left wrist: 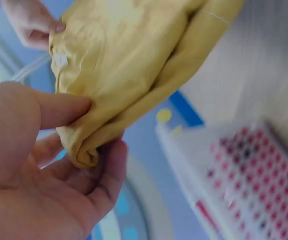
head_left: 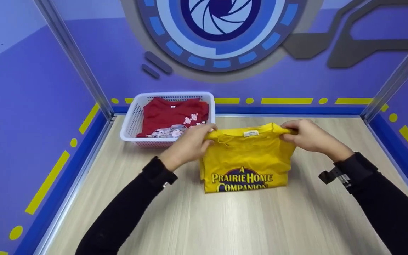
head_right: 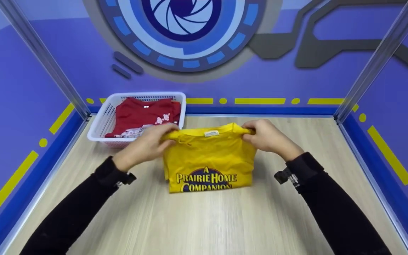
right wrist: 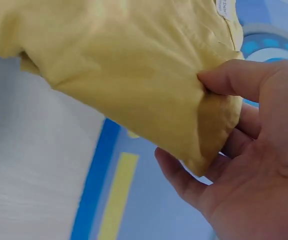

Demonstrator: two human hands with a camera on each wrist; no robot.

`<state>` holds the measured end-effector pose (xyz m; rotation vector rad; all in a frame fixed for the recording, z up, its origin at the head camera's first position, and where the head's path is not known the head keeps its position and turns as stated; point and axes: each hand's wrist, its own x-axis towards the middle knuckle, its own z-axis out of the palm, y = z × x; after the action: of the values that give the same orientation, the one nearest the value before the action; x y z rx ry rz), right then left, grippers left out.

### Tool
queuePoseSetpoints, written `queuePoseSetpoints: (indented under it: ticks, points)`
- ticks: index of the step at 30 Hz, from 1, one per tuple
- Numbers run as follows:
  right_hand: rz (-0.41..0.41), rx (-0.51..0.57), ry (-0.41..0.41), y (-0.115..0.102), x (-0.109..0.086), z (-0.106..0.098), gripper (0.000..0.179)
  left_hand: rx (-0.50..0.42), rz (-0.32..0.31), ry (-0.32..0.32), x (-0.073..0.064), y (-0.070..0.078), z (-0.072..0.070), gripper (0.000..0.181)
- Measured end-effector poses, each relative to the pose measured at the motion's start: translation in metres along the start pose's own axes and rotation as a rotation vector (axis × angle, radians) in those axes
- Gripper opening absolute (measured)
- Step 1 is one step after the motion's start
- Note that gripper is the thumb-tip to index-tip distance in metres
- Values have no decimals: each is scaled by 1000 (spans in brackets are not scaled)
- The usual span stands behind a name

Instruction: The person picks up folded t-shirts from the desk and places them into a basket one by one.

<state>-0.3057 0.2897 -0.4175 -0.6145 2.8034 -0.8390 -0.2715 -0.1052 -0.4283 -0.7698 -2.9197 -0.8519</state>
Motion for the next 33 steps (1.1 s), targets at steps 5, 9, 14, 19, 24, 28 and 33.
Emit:
queuePoseSetpoints:
  ticks: [5, 9, 14, 19, 24, 28, 33]
  points:
    - [-85, -1, 69, -30, 3, -10, 28, 22, -11, 151, -11, -11, -35, 32]
    - [-154, 1, 120, -54, 11, -10, 22, 26, 18, 262, -24, -23, -57, 17]
    - [-213, 19, 174, -81, 28, -3, 19, -41, 44, 373, -38, -42, -83, 19]
    - [-282, 55, 170, -110, 56, 14, 22, -94, -10, 442, -52, -70, -111, 19]
    - [-329, 105, 141, -138, 85, 33, 24, -77, -58, 456, -68, -105, -137, 21]
    - [-332, 107, 94, -159, 110, 45, 29, -55, -114, 448, -77, -132, -152, 21]
    - [-364, 86, 88, -182, 147, 52, 30, -50, -188, 498, -74, -156, -173, 22]
